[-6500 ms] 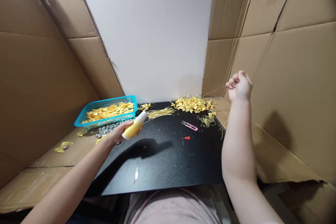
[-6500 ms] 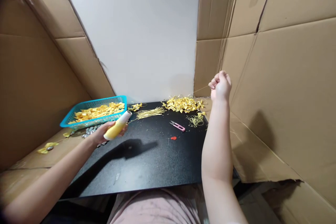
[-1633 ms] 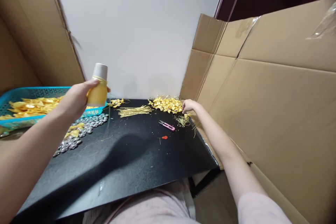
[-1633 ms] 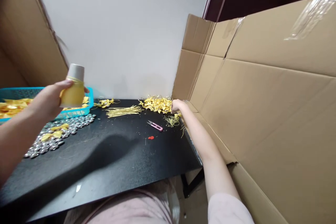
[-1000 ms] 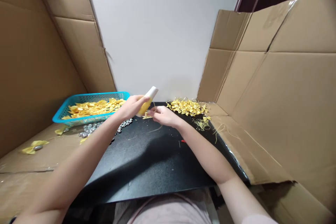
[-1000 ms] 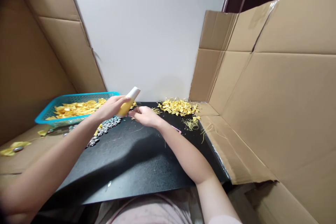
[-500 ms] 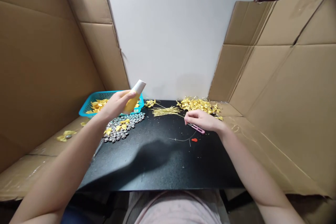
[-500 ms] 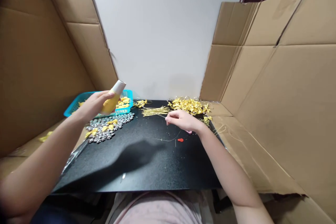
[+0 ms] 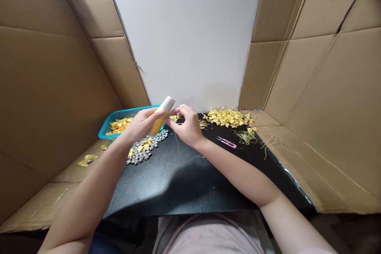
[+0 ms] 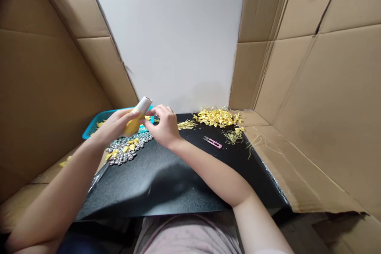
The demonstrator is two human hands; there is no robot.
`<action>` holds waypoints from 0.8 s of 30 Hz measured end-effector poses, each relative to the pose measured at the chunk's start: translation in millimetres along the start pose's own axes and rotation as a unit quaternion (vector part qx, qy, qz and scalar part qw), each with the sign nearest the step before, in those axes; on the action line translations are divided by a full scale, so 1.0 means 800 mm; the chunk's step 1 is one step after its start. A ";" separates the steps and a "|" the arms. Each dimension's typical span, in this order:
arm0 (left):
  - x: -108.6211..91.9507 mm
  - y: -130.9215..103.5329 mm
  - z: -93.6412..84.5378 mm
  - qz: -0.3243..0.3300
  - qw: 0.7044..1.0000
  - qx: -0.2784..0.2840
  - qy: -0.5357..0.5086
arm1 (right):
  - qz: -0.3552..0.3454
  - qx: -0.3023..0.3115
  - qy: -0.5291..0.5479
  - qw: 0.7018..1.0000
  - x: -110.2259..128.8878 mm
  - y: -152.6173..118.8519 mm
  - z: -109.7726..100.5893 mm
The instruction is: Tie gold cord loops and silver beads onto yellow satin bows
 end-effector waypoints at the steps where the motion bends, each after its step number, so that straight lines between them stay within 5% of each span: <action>1: 0.000 0.003 0.002 0.000 1.000 0.006 0.000 | 0.002 -0.010 0.014 1.000 -0.005 0.001 0.001; 4: 0.003 0.016 0.006 -0.012 0.999 0.044 -0.012 | 0.021 -0.005 0.076 0.997 -0.022 0.004 0.001; 7: 0.004 0.034 0.008 -0.030 0.996 0.074 -0.039 | 0.042 0.084 0.207 0.974 -0.034 0.011 0.007; 11: 0.012 0.064 -0.004 -0.045 0.996 0.030 -0.073 | 0.044 0.279 0.355 0.891 -0.034 0.013 0.009; 14: 0.030 0.081 -0.016 -0.057 0.994 -0.018 -0.096 | 0.052 0.335 0.361 0.869 -0.041 0.015 -0.016; 19: 0.064 0.083 -0.041 -0.091 0.987 -0.071 -0.107 | 0.052 0.320 0.341 0.882 -0.052 0.015 -0.085; 24: 0.089 0.068 -0.079 -0.086 0.983 -0.136 -0.091 | 0.048 0.198 0.347 0.916 -0.059 0.010 -0.170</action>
Point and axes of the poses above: each hand's wrist, its own y-axis towards the middle knuckle, its own z-axis out of the palm, x = y × z, the point moved 7 cm from there along y, towards the middle knuckle, and after that the axes turned 7 degrees about x, right-handed, at the moved point
